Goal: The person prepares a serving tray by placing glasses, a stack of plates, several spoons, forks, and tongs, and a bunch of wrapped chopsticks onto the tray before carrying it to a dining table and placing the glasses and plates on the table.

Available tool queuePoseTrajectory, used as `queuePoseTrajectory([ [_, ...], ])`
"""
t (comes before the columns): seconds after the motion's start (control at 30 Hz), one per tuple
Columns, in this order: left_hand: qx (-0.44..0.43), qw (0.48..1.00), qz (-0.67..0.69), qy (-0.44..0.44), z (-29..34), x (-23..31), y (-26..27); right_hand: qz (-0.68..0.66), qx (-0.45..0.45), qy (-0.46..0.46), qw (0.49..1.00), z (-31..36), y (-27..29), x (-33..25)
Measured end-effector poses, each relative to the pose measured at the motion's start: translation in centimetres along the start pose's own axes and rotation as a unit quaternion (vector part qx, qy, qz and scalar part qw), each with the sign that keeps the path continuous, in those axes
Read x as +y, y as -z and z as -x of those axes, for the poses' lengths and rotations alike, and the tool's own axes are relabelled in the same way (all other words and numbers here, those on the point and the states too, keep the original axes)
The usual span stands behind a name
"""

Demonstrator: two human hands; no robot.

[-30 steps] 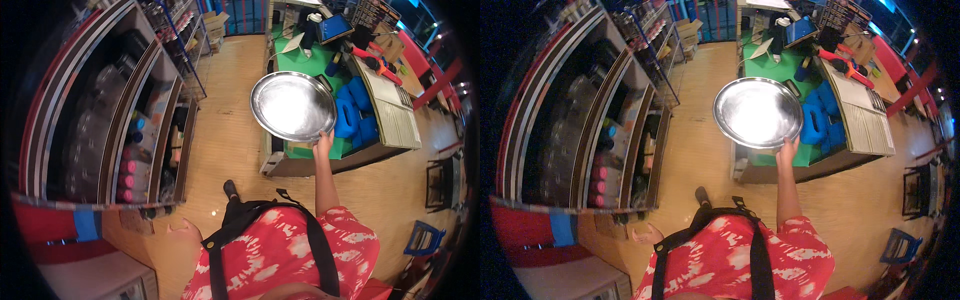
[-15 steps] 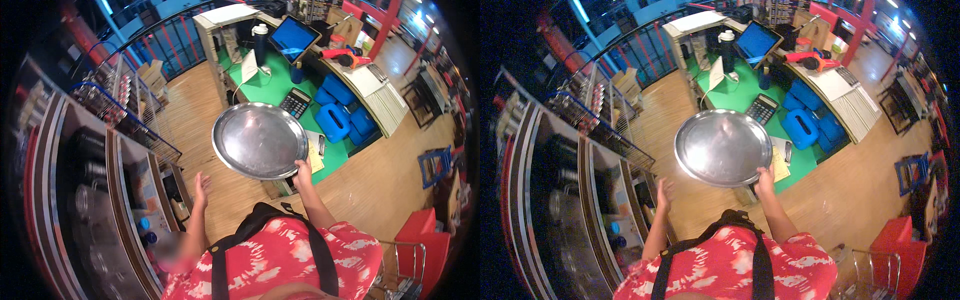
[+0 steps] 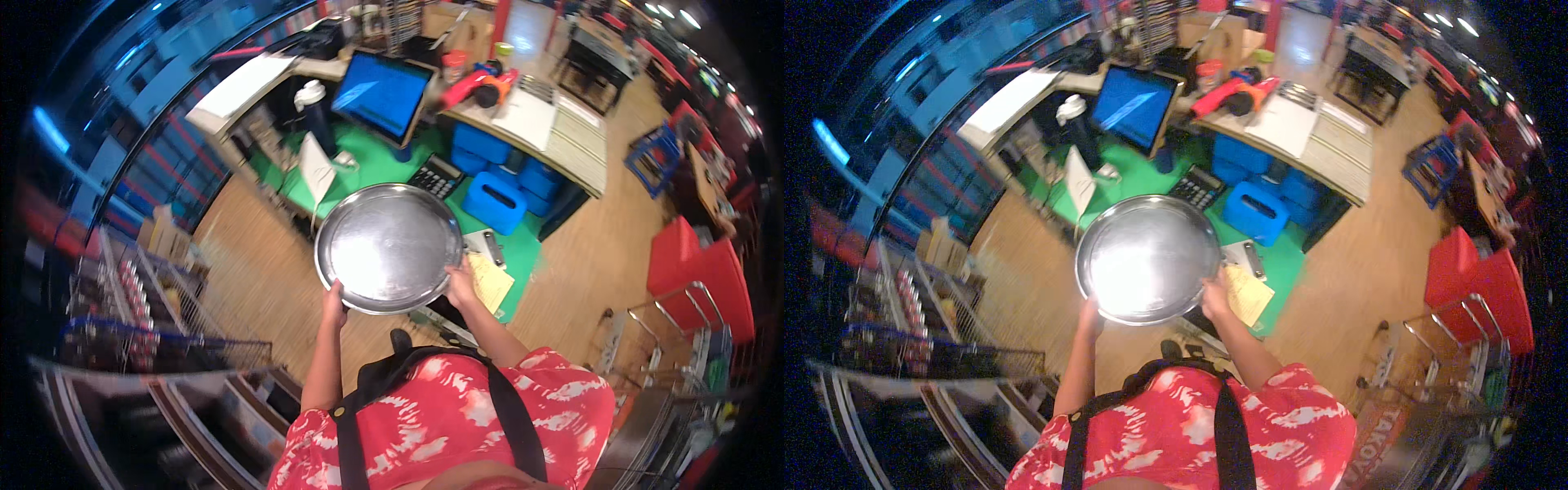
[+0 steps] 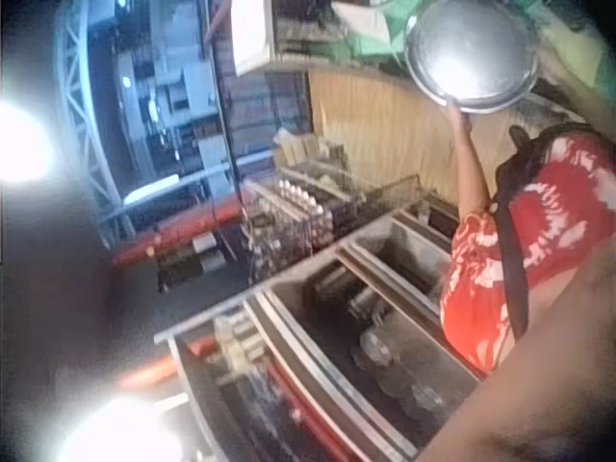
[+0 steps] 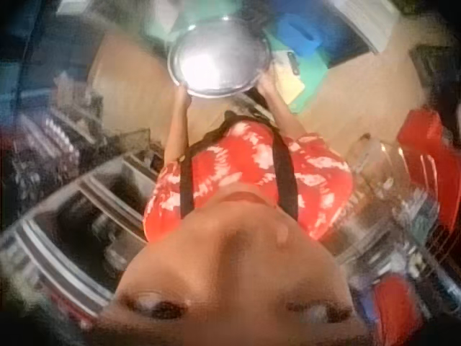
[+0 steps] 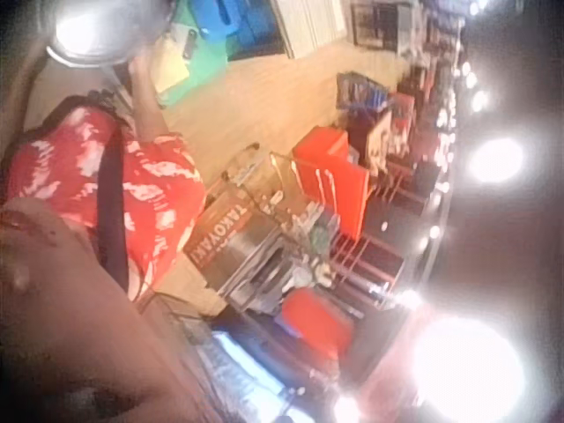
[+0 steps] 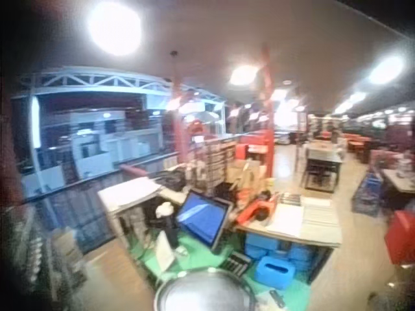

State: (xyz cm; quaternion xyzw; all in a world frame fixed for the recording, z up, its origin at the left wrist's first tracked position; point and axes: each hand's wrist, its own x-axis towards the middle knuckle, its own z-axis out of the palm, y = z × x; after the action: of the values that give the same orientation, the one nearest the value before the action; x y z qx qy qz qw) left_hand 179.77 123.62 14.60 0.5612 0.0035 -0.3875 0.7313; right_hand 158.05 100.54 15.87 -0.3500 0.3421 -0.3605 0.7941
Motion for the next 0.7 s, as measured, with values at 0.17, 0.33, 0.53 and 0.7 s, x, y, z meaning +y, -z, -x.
queuePoseTrajectory([
  [0.17, 0.039, 0.999, -0.010, 0.001, -7.3, 3.7, -2.3, 0.208, 0.147, 0.050, 0.966, -7.6, -4.7, 0.9],
  [0.33, -0.001, 1.000, -0.008, 0.002, -12.7, 6.3, -6.7, 0.255, 0.160, -0.009, 0.953, -12.8, -1.9, -0.3],
  [0.53, 0.122, 0.991, -0.035, -0.035, -13.4, 8.4, -2.8, 0.543, 0.153, 0.123, 0.816, -6.0, -9.0, -3.9],
  [0.7, 0.008, 1.000, -0.013, -0.008, -5.1, 10.7, 3.9, 0.576, 0.141, 0.167, 0.788, 4.2, -14.3, -1.9],
])
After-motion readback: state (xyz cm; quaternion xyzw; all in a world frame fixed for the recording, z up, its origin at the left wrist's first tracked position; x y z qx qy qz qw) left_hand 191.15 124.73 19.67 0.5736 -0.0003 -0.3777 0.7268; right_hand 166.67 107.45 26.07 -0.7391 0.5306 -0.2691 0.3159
